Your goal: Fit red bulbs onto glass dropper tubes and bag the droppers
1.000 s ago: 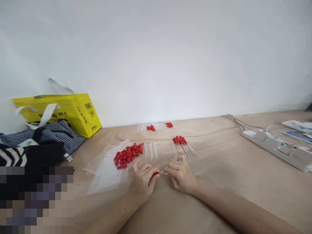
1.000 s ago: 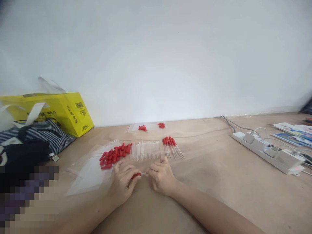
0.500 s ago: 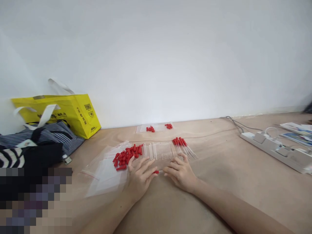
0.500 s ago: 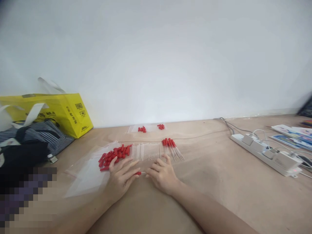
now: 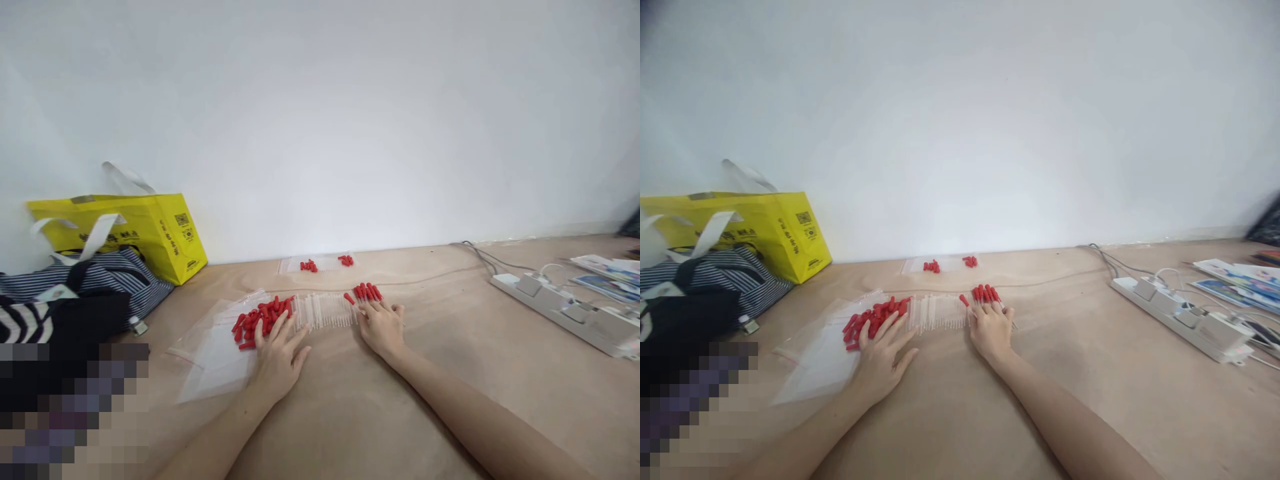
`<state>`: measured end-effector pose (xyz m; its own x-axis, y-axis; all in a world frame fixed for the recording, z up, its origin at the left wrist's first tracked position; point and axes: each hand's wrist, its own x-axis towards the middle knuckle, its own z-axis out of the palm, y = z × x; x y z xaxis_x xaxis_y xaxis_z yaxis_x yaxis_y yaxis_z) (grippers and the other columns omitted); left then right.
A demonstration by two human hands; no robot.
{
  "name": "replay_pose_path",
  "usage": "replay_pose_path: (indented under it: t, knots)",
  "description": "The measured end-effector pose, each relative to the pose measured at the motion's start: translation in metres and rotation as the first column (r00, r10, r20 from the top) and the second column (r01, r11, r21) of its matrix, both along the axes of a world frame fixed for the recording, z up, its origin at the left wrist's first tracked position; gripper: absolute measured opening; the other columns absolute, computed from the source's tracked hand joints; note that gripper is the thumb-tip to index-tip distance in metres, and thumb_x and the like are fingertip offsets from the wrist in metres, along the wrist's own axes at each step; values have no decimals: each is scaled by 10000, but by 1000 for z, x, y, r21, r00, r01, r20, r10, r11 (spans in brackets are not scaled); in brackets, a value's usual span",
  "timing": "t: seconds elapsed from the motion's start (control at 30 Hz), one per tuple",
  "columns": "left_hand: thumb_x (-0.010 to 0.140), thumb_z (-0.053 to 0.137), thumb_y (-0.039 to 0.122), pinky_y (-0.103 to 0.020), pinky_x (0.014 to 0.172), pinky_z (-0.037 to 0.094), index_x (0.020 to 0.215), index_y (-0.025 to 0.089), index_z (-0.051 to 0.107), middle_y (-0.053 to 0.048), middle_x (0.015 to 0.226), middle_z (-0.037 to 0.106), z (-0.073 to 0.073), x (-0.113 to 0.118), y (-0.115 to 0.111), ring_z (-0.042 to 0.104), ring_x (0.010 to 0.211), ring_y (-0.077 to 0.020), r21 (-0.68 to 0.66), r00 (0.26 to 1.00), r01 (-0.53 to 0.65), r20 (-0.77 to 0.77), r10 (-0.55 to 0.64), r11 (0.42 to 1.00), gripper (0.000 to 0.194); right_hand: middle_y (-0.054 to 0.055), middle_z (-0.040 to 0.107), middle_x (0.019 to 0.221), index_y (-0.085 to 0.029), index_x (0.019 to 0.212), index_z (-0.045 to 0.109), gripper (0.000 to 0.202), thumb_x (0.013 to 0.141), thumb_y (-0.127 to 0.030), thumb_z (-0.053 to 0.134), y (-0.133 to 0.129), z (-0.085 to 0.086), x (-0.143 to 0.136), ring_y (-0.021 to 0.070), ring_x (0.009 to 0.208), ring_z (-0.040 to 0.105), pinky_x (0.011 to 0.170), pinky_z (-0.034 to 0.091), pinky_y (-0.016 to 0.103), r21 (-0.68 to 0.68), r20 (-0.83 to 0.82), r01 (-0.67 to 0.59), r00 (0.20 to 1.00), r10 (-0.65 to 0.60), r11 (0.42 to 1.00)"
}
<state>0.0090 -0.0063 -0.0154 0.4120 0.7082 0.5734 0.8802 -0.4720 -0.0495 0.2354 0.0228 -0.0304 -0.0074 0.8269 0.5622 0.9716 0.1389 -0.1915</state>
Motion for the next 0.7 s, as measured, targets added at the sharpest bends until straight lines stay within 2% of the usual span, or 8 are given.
replay_pose_path:
  t: [0.1, 0.2, 0.33, 0.5, 0.7]
  knots:
    - [761, 519, 287, -620, 918, 167, 1008, 253, 619, -119, 1186, 550, 0, 0, 0, 451, 1122, -315, -23, 999, -33, -19, 33, 999, 269, 81, 646, 790, -186, 857, 606, 259, 847, -270, 361, 12, 3, -6, 229, 825, 509, 715, 202, 345, -111, -17, 108, 994, -110, 988]
    - [765, 512, 293, -624, 906, 180, 998, 251, 624, -122, 1183, 551, 0, 0, 0, 452, 1117, -318, -35, 998, -56, -28, 55, 998, 262, 89, 644, 757, -171, 853, 589, 238, 838, -255, 366, 19, 8, -14, 231, 802, 529, 719, 207, 351, -178, -9, 159, 987, -163, 971]
    - [765, 512, 302, -628, 901, 172, 988, 254, 626, -123, 1176, 556, -1, 0, 0, 447, 1119, -321, -51, 998, -65, -24, 63, 997, 255, 99, 642, 805, -170, 861, 580, 201, 804, -197, 390, 26, 11, -20, 229, 815, 541, 736, 211, 368, -224, 15, 174, 984, -176, 959]
    - [754, 518, 310, -611, 908, 156, 956, 258, 631, -113, 1141, 574, -1, -2, 2, 450, 1104, -309, -26, 996, -87, -8, 87, 996, 237, 102, 632, 902, -191, 851, 617, 245, 806, -217, 378, 28, 12, -18, 237, 863, 536, 752, 221, 383, -243, 18, 156, 988, -156, 958]
    - [724, 531, 284, -516, 894, 222, 820, 237, 618, -81, 976, 620, 5, -14, 14, 505, 972, -264, 82, 968, -244, 79, 238, 966, 137, 139, 616, 941, -166, 804, 650, 310, 813, -278, 362, 27, 17, -18, 262, 926, 513, 766, 238, 402, -294, 31, 175, 984, -173, 940]
